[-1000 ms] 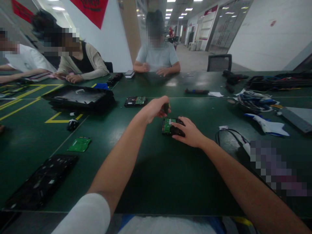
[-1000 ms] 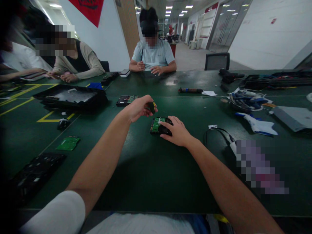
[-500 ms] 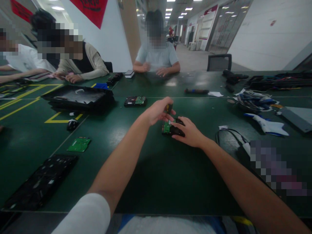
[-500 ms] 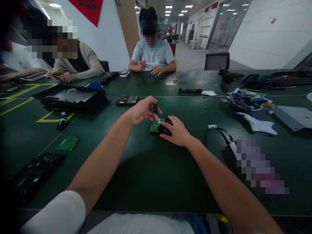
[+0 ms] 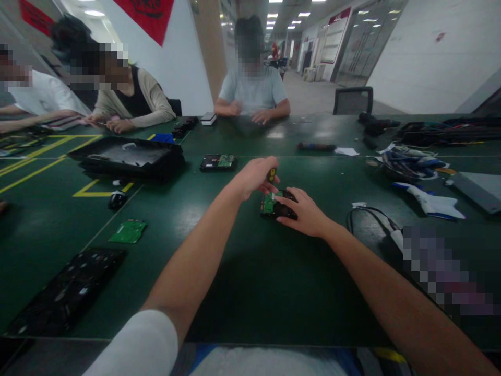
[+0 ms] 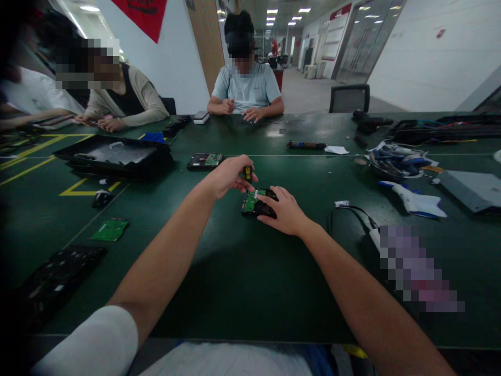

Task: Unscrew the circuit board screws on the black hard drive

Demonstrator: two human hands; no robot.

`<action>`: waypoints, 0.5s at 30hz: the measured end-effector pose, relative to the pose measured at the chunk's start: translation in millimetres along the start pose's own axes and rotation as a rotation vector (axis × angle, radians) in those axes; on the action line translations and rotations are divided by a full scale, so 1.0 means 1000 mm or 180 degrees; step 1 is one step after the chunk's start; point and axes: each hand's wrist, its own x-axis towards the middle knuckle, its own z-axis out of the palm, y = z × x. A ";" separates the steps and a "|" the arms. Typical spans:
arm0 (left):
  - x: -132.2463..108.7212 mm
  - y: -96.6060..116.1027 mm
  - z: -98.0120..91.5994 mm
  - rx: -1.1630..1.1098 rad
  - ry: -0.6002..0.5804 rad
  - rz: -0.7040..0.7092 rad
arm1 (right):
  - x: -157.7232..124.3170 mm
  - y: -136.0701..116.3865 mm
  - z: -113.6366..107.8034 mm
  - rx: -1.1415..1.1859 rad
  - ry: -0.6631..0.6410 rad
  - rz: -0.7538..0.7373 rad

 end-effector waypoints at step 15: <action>-0.001 0.003 -0.006 0.0017 0.0236 -0.0045 | 0.001 0.000 0.001 -0.0004 0.0013 -0.0007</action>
